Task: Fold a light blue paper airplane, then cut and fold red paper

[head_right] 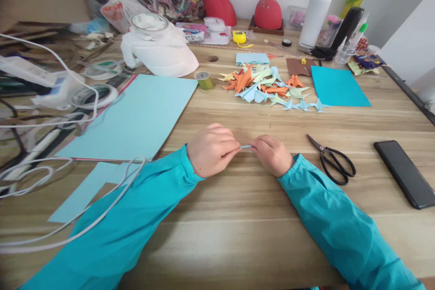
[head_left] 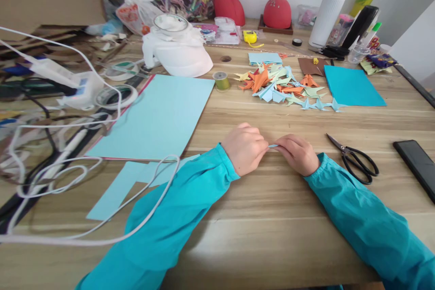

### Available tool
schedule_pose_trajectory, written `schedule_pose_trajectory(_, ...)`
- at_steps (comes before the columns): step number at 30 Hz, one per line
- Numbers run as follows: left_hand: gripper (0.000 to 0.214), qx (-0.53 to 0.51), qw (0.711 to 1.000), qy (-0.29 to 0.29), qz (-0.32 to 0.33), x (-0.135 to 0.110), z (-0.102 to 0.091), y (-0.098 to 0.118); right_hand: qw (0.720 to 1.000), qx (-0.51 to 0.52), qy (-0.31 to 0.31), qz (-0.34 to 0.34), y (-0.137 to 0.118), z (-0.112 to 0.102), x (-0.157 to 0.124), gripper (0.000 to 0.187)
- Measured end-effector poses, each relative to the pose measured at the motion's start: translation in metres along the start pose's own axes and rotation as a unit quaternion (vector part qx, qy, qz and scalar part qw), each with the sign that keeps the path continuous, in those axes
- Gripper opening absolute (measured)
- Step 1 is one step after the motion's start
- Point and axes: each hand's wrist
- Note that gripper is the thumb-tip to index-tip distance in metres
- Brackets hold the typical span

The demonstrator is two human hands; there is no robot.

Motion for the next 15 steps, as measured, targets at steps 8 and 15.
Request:
schedule_pose_trajectory(8, 0.019, 0.055, 0.997, -0.031, 0.034, 0.0029, -0.0073, 0.0053, 1.0, 0.006, -0.011, -0.002, 0.0008, 0.0006, -0.0013, 0.012)
schedule_pose_trajectory(15, 0.019, 0.051, 0.997, -0.051, 0.032, 0.0043, -0.0083, 0.0079, 1.0, -0.008, -0.025, -0.001, -0.0028, -0.0019, 0.0018, 0.016)
Point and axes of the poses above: each hand's wrist, its own x-axis towards the middle knuckle, its own z-axis out of the palm, y = z × x
